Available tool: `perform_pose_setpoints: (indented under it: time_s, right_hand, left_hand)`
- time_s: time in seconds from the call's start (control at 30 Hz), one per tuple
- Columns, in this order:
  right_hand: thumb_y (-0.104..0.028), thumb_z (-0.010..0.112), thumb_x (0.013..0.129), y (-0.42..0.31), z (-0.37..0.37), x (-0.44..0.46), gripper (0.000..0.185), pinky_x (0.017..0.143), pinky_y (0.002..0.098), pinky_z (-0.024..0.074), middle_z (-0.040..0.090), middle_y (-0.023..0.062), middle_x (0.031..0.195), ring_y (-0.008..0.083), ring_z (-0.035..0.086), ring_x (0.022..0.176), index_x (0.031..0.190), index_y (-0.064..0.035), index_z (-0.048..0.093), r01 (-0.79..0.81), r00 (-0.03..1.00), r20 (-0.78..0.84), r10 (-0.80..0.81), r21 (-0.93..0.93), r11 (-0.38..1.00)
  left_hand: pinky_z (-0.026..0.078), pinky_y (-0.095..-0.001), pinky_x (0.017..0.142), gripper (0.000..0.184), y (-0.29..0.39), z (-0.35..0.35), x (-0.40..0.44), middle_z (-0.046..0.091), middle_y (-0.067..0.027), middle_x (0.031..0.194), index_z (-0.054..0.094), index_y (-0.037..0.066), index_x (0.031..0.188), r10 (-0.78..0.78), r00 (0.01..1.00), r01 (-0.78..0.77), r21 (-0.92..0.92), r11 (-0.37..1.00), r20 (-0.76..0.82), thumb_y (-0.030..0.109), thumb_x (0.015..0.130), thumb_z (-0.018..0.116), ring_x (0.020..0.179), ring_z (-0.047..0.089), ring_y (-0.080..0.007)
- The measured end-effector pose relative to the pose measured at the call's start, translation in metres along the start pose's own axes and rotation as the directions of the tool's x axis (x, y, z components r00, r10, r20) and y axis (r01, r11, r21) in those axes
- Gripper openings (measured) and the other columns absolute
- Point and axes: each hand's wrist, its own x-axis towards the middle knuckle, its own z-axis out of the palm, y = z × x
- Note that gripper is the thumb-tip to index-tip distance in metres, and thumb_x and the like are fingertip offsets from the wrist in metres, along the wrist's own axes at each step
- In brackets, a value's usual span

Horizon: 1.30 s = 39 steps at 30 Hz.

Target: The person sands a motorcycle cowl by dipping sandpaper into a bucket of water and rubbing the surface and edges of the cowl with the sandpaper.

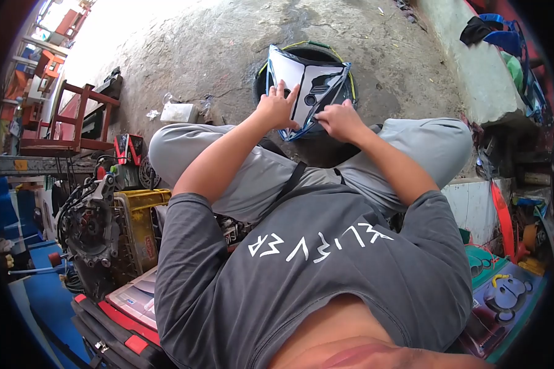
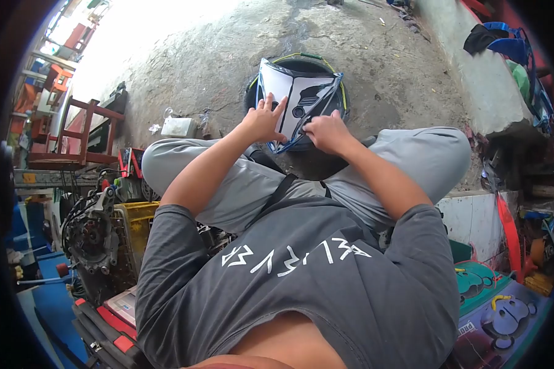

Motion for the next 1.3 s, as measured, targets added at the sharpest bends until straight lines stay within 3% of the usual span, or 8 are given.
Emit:
perform_pose_setpoints:
  time_s: [0.07,0.17,0.37,0.57,0.87,1.07,1.23,1.3]
  right_hand:
    - [-0.029,0.065,0.097,0.007,0.002,0.0,0.023,0.087,0.0524,0.05,0.077,0.007,0.101,0.028,0.075,0.096,0.114,-0.0241,0.081,0.03,0.998,-0.056,-0.031,-0.012,0.999]
    - [-0.031,0.063,0.099,0.046,0.001,0.013,0.024,0.085,0.0531,0.0512,0.078,0.0074,0.101,0.0295,0.075,0.095,0.113,-0.0232,0.081,-0.238,0.958,-0.144,0.247,0.073,0.968]
    - [-0.03,0.065,0.098,-0.016,0.003,0.001,0.022,0.084,0.0523,0.0545,0.078,0.0105,0.099,0.0319,0.075,0.097,0.108,-0.019,0.081,0.088,0.996,0.005,-0.089,0.052,0.995]
    - [-0.029,0.065,0.097,0.055,0.009,0.018,0.023,0.083,0.0498,0.0565,0.079,0.0098,0.1,0.0312,0.076,0.093,0.11,-0.0202,0.081,-0.234,0.932,-0.244,0.27,0.166,0.958]
    - [-0.028,0.066,0.096,-0.005,0.015,0.002,0.021,0.078,0.0496,0.0555,0.077,0.0104,0.093,0.0343,0.075,0.089,0.108,-0.019,0.081,0.202,0.976,-0.091,-0.195,0.064,0.977]
    - [-0.028,0.065,0.096,0.058,0.014,0.019,0.022,0.085,0.0514,0.0538,0.077,0.0096,0.1,0.0323,0.075,0.096,0.109,-0.0201,0.081,-0.273,0.921,-0.215,0.325,0.24,0.932]
    - [-0.028,0.065,0.095,-0.017,0.003,0.007,0.019,0.089,0.0561,0.0517,0.076,0.0128,0.096,0.0312,0.075,0.095,0.097,-0.0134,0.077,0.098,0.995,-0.002,-0.098,0.022,0.995]
    - [-0.03,0.065,0.098,-0.017,0.002,0.005,0.02,0.092,0.0564,0.0502,0.077,0.0101,0.098,0.0302,0.075,0.096,0.104,-0.0185,0.08,0.063,0.998,-0.016,-0.062,0.071,0.995]
  left_hand:
    - [0.041,-0.0608,0.118,0.134,-0.003,0.003,0.001,0.017,-0.036,0.172,0.009,0.02,0.173,0.015,1.0,-0.015,0.008,1.0,-0.023,0.064,0.075,0.088,0.154,0.033,-0.0549]
    - [0.043,-0.0606,0.116,0.134,-0.004,0.005,0.002,0.018,-0.0372,0.171,0.008,0.02,0.173,0.021,0.999,-0.02,0.026,0.999,-0.033,0.064,0.075,0.088,0.153,0.035,-0.0555]
    - [0.041,-0.0613,0.117,0.134,-0.003,0.006,0.003,0.016,-0.0349,0.173,0.009,0.02,0.173,0.01,0.999,-0.009,0.019,1.0,-0.034,0.065,0.075,0.088,0.154,0.034,-0.0551]
    - [0.042,-0.0604,0.117,0.135,-0.003,0.006,0.002,0.015,-0.0347,0.173,0.008,0.02,0.174,0.02,0.999,-0.019,0.033,0.999,-0.038,0.065,0.074,0.088,0.154,0.034,-0.0546]
    - [0.044,-0.0599,0.115,0.133,-0.003,0.006,0.001,0.019,-0.0374,0.171,0.009,0.018,0.173,0.026,0.998,-0.025,0.019,1.0,-0.049,0.064,0.076,0.088,0.153,0.035,-0.0547]
    - [0.04,-0.0597,0.119,0.133,0.0,0.003,0.003,0.014,-0.0345,0.174,0.009,0.02,0.174,0.001,1.0,-0.001,0.018,1.0,-0.005,0.065,0.076,0.087,0.155,0.031,-0.0551]
    - [0.04,-0.0591,0.119,0.133,-0.001,0.003,0.001,0.015,-0.0344,0.173,0.008,0.021,0.174,0.005,1.0,-0.004,0.03,1.0,-0.008,0.068,0.077,0.085,0.155,0.033,-0.0538]
    - [0.042,-0.059,0.118,0.133,-0.004,0.003,0.0,0.017,-0.0347,0.173,0.008,0.02,0.174,0.008,1.0,-0.007,0.035,0.999,-0.025,0.067,0.077,0.086,0.154,0.035,-0.0533]
